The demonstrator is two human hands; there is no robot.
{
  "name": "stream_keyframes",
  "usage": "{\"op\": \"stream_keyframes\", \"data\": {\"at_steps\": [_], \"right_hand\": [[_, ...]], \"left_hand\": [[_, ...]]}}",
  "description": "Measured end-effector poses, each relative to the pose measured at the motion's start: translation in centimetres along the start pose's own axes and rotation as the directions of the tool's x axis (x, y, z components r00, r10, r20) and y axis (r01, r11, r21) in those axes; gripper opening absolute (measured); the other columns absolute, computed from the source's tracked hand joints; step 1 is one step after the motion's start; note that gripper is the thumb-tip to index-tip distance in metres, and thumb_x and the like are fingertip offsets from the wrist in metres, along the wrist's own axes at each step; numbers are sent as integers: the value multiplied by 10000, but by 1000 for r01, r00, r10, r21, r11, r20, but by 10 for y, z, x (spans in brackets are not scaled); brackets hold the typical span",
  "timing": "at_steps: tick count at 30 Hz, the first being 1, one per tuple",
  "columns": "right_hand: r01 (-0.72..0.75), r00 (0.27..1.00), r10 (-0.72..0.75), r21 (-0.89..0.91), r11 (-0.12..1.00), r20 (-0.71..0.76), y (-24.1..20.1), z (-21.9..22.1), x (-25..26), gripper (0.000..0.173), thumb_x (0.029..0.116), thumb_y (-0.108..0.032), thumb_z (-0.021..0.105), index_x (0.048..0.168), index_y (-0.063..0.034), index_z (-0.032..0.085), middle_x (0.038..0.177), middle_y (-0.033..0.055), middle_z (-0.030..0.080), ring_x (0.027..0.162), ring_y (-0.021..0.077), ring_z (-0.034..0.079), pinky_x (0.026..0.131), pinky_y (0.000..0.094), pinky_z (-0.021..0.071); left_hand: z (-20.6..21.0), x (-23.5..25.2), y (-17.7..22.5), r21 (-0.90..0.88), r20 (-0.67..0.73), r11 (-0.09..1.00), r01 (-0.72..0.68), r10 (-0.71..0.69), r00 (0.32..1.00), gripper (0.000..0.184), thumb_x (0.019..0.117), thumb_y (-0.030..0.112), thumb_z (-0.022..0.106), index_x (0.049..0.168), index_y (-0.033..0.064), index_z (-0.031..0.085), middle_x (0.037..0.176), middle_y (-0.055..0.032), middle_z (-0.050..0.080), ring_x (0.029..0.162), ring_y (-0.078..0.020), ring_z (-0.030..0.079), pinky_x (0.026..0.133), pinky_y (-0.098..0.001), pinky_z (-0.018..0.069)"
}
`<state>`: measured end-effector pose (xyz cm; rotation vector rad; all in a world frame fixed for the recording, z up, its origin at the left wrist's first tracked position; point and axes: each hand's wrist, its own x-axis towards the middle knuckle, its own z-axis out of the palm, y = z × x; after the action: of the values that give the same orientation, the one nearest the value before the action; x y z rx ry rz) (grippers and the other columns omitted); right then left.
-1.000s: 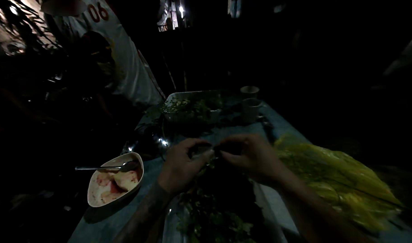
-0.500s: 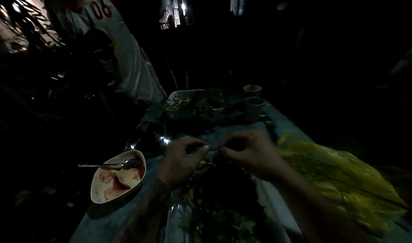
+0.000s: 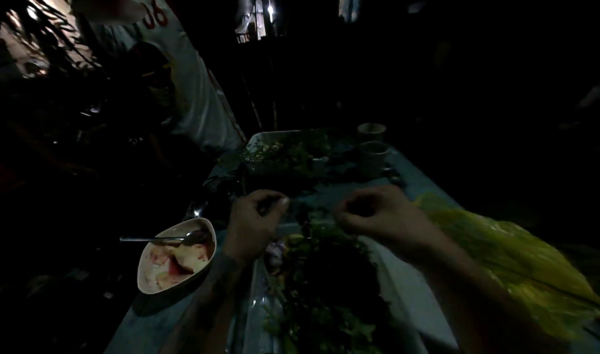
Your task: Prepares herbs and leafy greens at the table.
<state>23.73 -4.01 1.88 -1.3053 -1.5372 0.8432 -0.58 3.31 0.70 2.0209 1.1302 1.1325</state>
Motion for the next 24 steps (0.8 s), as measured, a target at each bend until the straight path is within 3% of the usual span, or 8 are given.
{"op": "stream_keyframes", "data": {"at_steps": [2, 8, 13, 15, 18, 19, 22, 24], "right_hand": [[11, 999, -12, 17, 1000, 39, -3, -5, -3, 24, 863, -133, 761, 873, -111, 759, 748, 40, 698, 633, 151, 659, 576, 300, 583], [85, 965, -56, -103, 991, 255, -14, -8, -15, 77, 880, -171, 780, 954, -189, 794, 804, -31, 726, 671, 76, 666, 577, 227, 571], [206, 875, -118, -141, 968, 469, -7, -14, -18, 199, 890, -292, 784, 1075, -217, 787, 1008, -86, 759, 944, 48, 714, 838, 257, 620], [273, 901, -200, -146, 951, 385, -7, -18, -20, 201, 886, -328, 778, 1064, -235, 789, 996, -100, 758, 942, 50, 714, 828, 260, 622], [316, 946, -323, -151, 937, -24, -13, -12, -17, 68, 890, -234, 747, 940, -192, 765, 812, -69, 723, 684, 64, 674, 570, 219, 583], [313, 936, -328, -126, 941, -129, -13, -7, -13, 69, 891, -192, 744, 956, -170, 751, 820, -52, 723, 669, 68, 670, 556, 211, 575], [240, 967, -236, 41, 970, -94, -3, 7, -2, 226, 892, -154, 765, 1115, -130, 743, 994, 13, 746, 819, 132, 716, 686, 281, 630], [172, 985, -171, 73, 982, -21, 2, 17, 1, 191, 903, -151, 776, 1093, -141, 757, 954, 9, 745, 786, 129, 706, 663, 280, 620]], "left_hand": [[-3, 2, -1, -7, -27, 999, 33, -33, 999, 89, 989, 181, 683, 1024, 125, 743, 802, 31, 669, 603, -55, 549, 552, -219, 465], [0, 2, -3, -39, -46, 999, 15, -16, 999, 91, 989, 189, 686, 1018, 121, 739, 817, 30, 689, 636, -44, 592, 577, -208, 497], [3, 1, -5, -66, -47, 998, -11, 8, 999, 86, 985, 179, 687, 1023, 126, 744, 784, 33, 677, 596, -43, 564, 537, -196, 474], [5, 0, -4, -67, -45, 997, -25, 22, 999, 78, 979, 174, 694, 1014, 123, 742, 788, 37, 671, 585, -36, 548, 530, -193, 463], [8, -3, -1, -62, 13, 997, -37, 38, 999, 94, 971, 201, 705, 1021, 135, 750, 909, 44, 706, 686, -43, 616, 617, -219, 533], [10, -4, -1, -71, 34, 996, -46, 49, 998, 98, 969, 217, 705, 1016, 144, 752, 927, 50, 704, 699, -43, 618, 624, -218, 535], [16, -8, 4, -125, 110, 990, -59, 73, 991, 100, 964, 244, 705, 998, 168, 760, 903, 55, 700, 693, -61, 624, 611, -227, 543], [20, -9, 4, -166, 135, 982, -91, 114, 984, 107, 962, 245, 704, 992, 160, 762, 887, 47, 697, 687, -64, 628, 607, -228, 552]]}}
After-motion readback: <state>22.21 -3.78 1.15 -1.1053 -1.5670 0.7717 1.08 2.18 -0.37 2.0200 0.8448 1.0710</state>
